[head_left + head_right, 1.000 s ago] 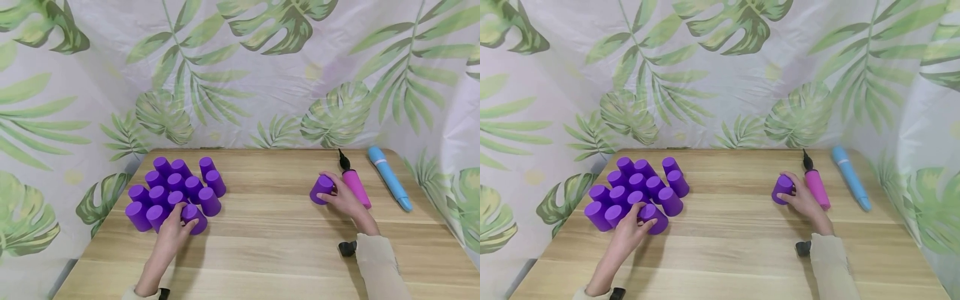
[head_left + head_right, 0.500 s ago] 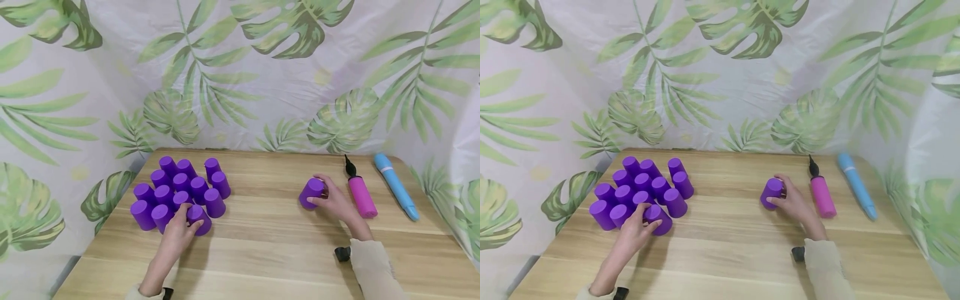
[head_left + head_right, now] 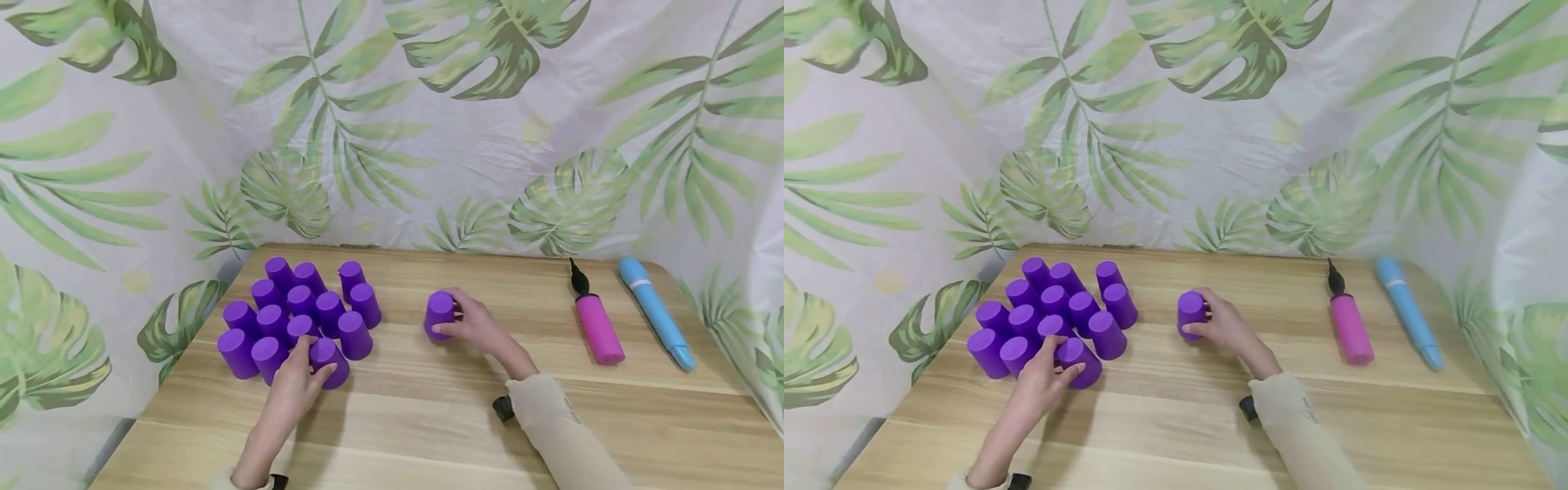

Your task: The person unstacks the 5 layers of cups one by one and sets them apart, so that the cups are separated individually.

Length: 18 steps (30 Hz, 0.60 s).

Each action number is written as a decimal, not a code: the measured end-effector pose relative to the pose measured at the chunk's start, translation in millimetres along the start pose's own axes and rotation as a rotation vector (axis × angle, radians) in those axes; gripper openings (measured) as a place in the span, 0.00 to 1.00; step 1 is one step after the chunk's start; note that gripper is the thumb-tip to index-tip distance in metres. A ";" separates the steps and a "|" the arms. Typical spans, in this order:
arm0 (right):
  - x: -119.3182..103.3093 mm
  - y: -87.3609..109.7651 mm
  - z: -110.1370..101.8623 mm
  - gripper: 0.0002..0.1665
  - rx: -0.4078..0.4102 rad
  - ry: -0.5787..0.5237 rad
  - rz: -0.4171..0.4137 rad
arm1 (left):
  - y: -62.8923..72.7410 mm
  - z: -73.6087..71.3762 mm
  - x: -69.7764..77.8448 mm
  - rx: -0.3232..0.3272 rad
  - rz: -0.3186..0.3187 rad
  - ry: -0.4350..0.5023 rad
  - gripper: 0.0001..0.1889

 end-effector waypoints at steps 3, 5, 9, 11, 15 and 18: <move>0.7 -11.2 21.2 0.37 -0.007 -0.003 0.000 | 0.2 0.4 0.1 0.009 0.002 -0.001 0.27; 2.5 -18.7 33.4 0.37 0.001 -0.008 0.004 | -0.2 0.4 -0.3 0.009 -0.003 -0.001 0.27; 6.7 -31.1 50.6 0.35 0.034 -0.022 0.023 | -0.1 0.0 -0.9 -0.018 -0.019 0.003 0.27; 7.6 -36.6 56.1 0.34 0.053 -0.018 0.025 | -0.1 -0.1 -0.7 -0.024 -0.023 0.005 0.27; 6.4 -45.5 63.4 0.34 0.064 0.011 -0.004 | -0.4 -0.9 0.2 -0.018 -0.022 0.004 0.27; 5.1 -50.2 68.3 0.34 0.056 0.033 -0.015 | -0.2 -1.7 0.1 -0.018 -0.027 0.003 0.27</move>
Point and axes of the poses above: each hand's wrist, its own y-axis away from the middle knuckle, its own z-axis out of the palm, x = y × z, the point moved 1 cm from there along -y, towards the middle knuckle, and after that the axes turned 15 degrees about -y, right-handed, at the moved point
